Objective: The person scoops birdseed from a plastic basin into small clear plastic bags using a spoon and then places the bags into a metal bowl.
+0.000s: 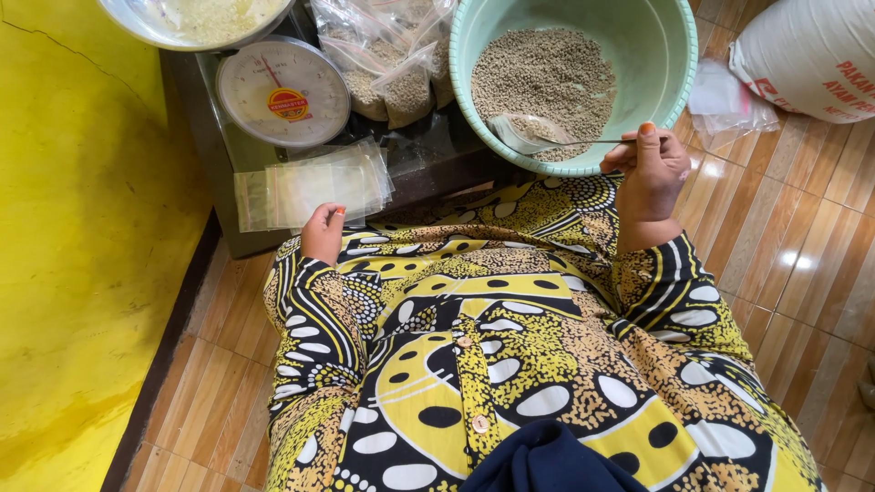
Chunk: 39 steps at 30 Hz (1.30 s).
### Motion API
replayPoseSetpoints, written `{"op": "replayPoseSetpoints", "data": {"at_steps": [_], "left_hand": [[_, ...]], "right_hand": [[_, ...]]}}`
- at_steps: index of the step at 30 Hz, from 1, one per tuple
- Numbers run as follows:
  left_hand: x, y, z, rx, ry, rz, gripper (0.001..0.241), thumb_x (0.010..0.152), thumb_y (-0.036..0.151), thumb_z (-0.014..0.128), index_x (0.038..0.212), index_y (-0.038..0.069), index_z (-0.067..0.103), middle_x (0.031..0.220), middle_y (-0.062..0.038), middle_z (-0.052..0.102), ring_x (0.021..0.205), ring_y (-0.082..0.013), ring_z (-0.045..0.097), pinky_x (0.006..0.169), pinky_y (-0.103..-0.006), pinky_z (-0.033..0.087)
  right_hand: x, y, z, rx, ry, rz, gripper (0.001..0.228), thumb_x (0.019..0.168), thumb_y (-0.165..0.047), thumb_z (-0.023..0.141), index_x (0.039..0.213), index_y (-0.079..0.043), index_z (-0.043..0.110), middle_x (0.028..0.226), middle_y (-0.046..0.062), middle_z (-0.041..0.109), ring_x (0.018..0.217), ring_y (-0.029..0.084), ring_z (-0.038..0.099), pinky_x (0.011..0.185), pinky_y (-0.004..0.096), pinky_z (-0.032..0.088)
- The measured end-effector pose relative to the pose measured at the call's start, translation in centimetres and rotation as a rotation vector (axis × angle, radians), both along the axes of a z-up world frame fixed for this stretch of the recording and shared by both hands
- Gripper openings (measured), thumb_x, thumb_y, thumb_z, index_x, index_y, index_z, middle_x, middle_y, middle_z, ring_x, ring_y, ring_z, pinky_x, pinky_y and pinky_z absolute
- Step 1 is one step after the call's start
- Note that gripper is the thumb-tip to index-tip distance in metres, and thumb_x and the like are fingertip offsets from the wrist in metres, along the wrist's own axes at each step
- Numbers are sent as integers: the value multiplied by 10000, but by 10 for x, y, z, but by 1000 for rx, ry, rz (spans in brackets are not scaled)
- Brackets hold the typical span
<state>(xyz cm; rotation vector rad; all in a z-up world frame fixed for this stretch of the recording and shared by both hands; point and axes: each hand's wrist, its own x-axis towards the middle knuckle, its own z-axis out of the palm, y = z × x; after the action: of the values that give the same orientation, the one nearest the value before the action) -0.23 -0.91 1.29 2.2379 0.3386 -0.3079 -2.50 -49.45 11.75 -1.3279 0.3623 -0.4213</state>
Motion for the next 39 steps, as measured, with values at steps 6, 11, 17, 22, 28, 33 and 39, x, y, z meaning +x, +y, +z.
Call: {"op": "replayPoseSetpoints", "data": {"at_steps": [6,11,17,22,28,33,39], "left_hand": [[-2,8,-16,-25,34,28,209,1001,322,593,1153,247,716,1100,-38,750,1140,-281,659,1002,-404,493],[0,0,1,-16,13,15,232,994,192,569,1158,90,696,1000,-24,736,765,-118,617,692,-250,482],[-1,-1,1,-19,11,21,230,994,188,569,1157,90,697,1011,-22,739,776,-116,623,701,-246,485],[0,-1,1,-39,16,30,246,993,186,567,1174,76,691,1009,-31,734,788,-119,627,707,-244,487],[2,1,0,-29,16,44,242,992,190,572,1170,76,690,1034,-39,739,847,-132,651,757,-249,499],[3,6,-7,-34,-2,38,228,991,160,564,1162,75,689,1029,-39,738,834,-134,644,741,-250,496],[4,10,-12,-64,-21,39,221,991,167,572,1148,68,693,999,-30,737,818,-124,636,738,-242,488]], "right_hand": [[9,-24,-39,3,-131,-149,294,1087,-207,595,921,35,611,611,280,607,487,317,669,501,361,607],[1,-19,31,-53,-249,-69,201,1091,-191,594,916,-97,626,767,39,650,568,128,607,536,226,528],[34,-53,11,-327,-47,-98,182,1139,-111,422,1091,-60,590,830,31,625,686,127,605,657,223,563],[80,-86,-69,-549,158,-23,160,1168,-115,483,1105,-69,622,756,-20,629,674,72,624,610,172,540],[135,-97,-145,-1334,470,15,115,1017,-9,580,1025,7,694,810,121,709,610,145,635,537,198,574],[139,-20,-79,-152,787,86,163,1050,-158,503,1131,-116,639,755,-45,657,579,33,590,533,148,525],[129,-19,-47,70,684,-54,192,1036,-118,468,1047,-106,660,703,-34,652,580,46,615,543,160,535]]}}
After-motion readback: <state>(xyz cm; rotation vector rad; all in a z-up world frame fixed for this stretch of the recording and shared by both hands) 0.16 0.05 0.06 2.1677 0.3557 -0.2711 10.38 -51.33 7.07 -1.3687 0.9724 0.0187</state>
